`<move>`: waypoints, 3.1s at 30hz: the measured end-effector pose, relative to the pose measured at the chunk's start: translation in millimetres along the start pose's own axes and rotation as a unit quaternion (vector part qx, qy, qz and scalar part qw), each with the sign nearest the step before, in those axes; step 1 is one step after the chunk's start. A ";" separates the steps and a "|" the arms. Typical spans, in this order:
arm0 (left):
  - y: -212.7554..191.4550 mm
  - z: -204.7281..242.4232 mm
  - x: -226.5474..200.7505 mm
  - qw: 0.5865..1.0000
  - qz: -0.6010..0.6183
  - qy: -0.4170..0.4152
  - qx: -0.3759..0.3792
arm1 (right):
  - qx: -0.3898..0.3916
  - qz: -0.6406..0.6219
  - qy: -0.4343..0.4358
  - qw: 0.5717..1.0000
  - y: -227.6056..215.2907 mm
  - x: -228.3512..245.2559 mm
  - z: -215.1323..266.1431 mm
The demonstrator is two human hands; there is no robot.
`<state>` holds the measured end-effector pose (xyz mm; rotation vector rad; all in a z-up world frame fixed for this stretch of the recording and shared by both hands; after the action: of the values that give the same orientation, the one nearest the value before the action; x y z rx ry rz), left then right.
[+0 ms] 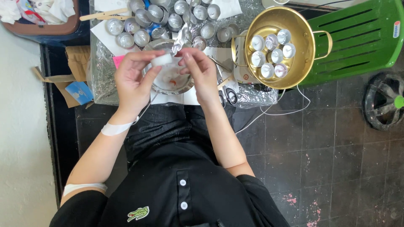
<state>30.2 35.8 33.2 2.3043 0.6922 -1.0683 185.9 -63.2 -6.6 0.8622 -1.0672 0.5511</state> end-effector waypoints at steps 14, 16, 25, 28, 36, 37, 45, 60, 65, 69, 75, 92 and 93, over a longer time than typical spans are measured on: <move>-4.0 10.9 -2.4 0.998 -0.052 -0.005 -0.042 | 0.005 -0.175 0.130 0.976 16.0 -24.8 -23.3; -9.1 15.9 8.2 0.995 0.000 -0.033 -0.091 | 0.011 -0.191 0.140 0.971 24.7 -21.0 -23.3; -14.8 22.1 37.4 0.893 0.370 -0.197 -0.162 | -0.004 -0.156 0.119 0.981 37.2 -7.8 -19.6; -9.5 20.2 37.4 0.844 0.429 -0.291 -0.140 | 0.030 -0.137 0.111 0.984 36.5 -6.3 -19.7; -18.9 -6.5 4.8 0.981 -0.032 -0.175 -0.080 | -0.038 0.050 -0.058 0.996 23.5 3.5 -9.6; -17.4 -6.6 0.9 0.981 -0.032 -0.176 -0.079 | -0.039 0.049 -0.058 0.996 25.6 6.6 -6.4; -7.3 -14.6 -0.4 0.989 0.003 -0.146 0.039 | -0.016 0.012 -0.040 0.999 21.1 7.8 -6.7; -3.5 -12.9 7.4 0.971 0.159 -0.179 0.001 | -0.051 -0.121 0.004 0.991 24.9 10.0 0.3; -15.1 -4.5 8.1 0.961 0.196 -0.192 -0.031 | -0.071 -0.129 -0.013 0.989 16.2 28.1 -4.6; -28.7 1.2 3.8 0.965 0.183 -0.173 -0.070 | -0.024 -0.014 -0.001 1.000 19.6 29.1 -9.8; -29.5 -5.3 -9.2 0.990 0.063 -0.122 -0.028 | -0.054 0.132 -0.092 0.986 25.4 32.8 -15.2; -56.9 -12.5 22.1 0.942 0.264 -0.184 -0.099 | -0.032 0.543 -0.099 0.833 151.8 144.2 -86.8; -47.2 -18.6 18.1 0.958 0.226 -0.174 -0.033 | -0.049 0.548 -0.077 0.832 143.2 148.0 -85.7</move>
<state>20.7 86.8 18.7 2.0023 0.0540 -1.1587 182.1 86.8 158.5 0.1069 -1.6973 1.3777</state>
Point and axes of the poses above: each hand's wrist, its own z-axis away from the middle knuckle, its own y-axis out of the palm, x = y × z, the point moved 5 cm from there along -z, towards the middle knuckle, and after that the axes turned 13 degrees about y, right-handed, at the moved point
